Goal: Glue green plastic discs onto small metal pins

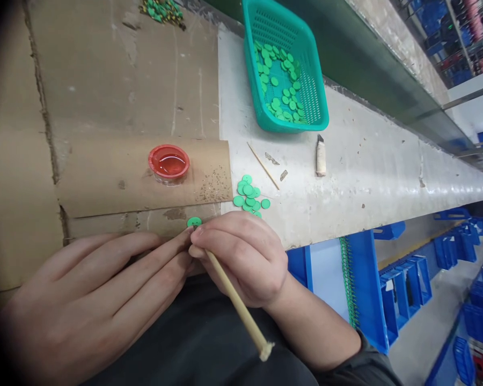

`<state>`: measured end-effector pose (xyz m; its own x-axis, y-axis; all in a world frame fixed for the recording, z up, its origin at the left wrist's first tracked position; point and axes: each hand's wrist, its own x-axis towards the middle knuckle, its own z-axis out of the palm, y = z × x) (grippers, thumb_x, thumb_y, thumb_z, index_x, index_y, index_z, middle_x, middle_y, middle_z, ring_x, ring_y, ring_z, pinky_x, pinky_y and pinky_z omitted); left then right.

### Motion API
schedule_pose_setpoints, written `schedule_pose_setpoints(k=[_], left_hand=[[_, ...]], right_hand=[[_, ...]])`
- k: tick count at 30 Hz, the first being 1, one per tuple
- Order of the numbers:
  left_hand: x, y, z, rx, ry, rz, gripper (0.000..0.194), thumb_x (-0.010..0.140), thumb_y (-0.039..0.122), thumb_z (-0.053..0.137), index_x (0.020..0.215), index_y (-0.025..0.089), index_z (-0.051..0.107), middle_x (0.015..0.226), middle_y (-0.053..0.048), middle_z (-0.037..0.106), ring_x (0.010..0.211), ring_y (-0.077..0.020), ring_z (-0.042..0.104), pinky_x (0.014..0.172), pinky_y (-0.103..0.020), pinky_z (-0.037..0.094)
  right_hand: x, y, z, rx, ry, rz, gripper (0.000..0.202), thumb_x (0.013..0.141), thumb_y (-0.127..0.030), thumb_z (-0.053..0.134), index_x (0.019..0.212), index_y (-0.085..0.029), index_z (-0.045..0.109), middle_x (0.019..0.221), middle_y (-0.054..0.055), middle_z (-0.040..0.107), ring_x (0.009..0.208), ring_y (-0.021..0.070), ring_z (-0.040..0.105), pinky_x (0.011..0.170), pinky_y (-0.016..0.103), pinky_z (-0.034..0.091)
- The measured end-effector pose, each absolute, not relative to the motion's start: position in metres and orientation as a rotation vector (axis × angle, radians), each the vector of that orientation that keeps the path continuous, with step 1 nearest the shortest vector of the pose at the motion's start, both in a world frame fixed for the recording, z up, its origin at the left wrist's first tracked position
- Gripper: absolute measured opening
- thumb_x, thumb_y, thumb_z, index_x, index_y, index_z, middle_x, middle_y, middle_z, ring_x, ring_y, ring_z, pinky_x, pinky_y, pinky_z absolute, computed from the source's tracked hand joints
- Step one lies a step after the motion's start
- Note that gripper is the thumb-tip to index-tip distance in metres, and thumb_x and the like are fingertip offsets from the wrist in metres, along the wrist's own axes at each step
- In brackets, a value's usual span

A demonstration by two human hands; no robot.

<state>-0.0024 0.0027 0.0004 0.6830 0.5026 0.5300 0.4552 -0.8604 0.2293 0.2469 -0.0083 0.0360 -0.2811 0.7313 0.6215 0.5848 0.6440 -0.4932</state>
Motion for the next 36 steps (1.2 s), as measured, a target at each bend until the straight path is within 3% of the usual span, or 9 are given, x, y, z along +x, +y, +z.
schedule_pose_setpoints(k=[14,19,25,32,36], left_hand=[[-0.001,0.004,0.000,2.813,0.778,0.926,0.022,0.115,0.013,0.063,0.132,0.012,0.078,0.138,-0.011,0.086,0.118,-0.0326,0.073,0.096,-0.054,0.052],[-0.001,0.002,0.001,2.836,0.802,0.921,0.021,0.116,0.016,0.062,0.130,0.014,0.078,0.144,-0.011,0.085,0.119,-0.0310,0.075,0.098,-0.053,0.053],[0.000,0.003,0.003,2.823,0.811,0.934,0.016,0.110,0.009,0.071,0.122,0.013,0.080,0.146,-0.013,0.084,0.115,-0.0325,0.075,0.097,-0.054,0.054],[0.001,0.005,0.006,2.834,0.795,0.954,0.016,0.113,0.010,0.065,0.118,0.012,0.080,0.140,-0.015,0.084,0.110,-0.0309,0.072,0.096,-0.053,0.052],[0.000,0.007,0.007,2.830,0.779,0.958,0.014,0.114,0.009,0.066,0.119,0.011,0.079,0.136,-0.013,0.085,0.112,-0.0314,0.070,0.099,-0.053,0.052]], right_hand=[[0.247,-0.010,0.035,-1.023,-1.981,0.237,0.020,0.109,-0.004,0.076,0.126,-0.010,0.082,0.111,0.012,0.091,0.101,0.0221,0.091,0.092,0.035,0.079],[0.245,-0.003,0.032,-1.000,-1.861,0.168,0.014,0.114,-0.010,0.074,0.124,-0.011,0.084,0.102,0.010,0.090,0.093,0.0217,0.089,0.082,0.035,0.078],[0.245,0.024,0.043,-1.040,-1.748,0.041,0.019,0.115,-0.017,0.077,0.128,-0.028,0.084,0.104,0.003,0.089,0.092,0.0251,0.088,0.083,0.046,0.080],[0.224,0.062,0.055,-1.038,-1.736,0.138,0.013,0.117,-0.014,0.077,0.113,-0.027,0.079,0.105,0.001,0.091,0.095,0.0205,0.088,0.087,0.041,0.075],[0.219,0.072,0.047,-1.074,-1.803,0.124,0.016,0.120,-0.021,0.076,0.105,-0.026,0.076,0.103,0.000,0.089,0.092,0.0171,0.086,0.086,0.037,0.073]])
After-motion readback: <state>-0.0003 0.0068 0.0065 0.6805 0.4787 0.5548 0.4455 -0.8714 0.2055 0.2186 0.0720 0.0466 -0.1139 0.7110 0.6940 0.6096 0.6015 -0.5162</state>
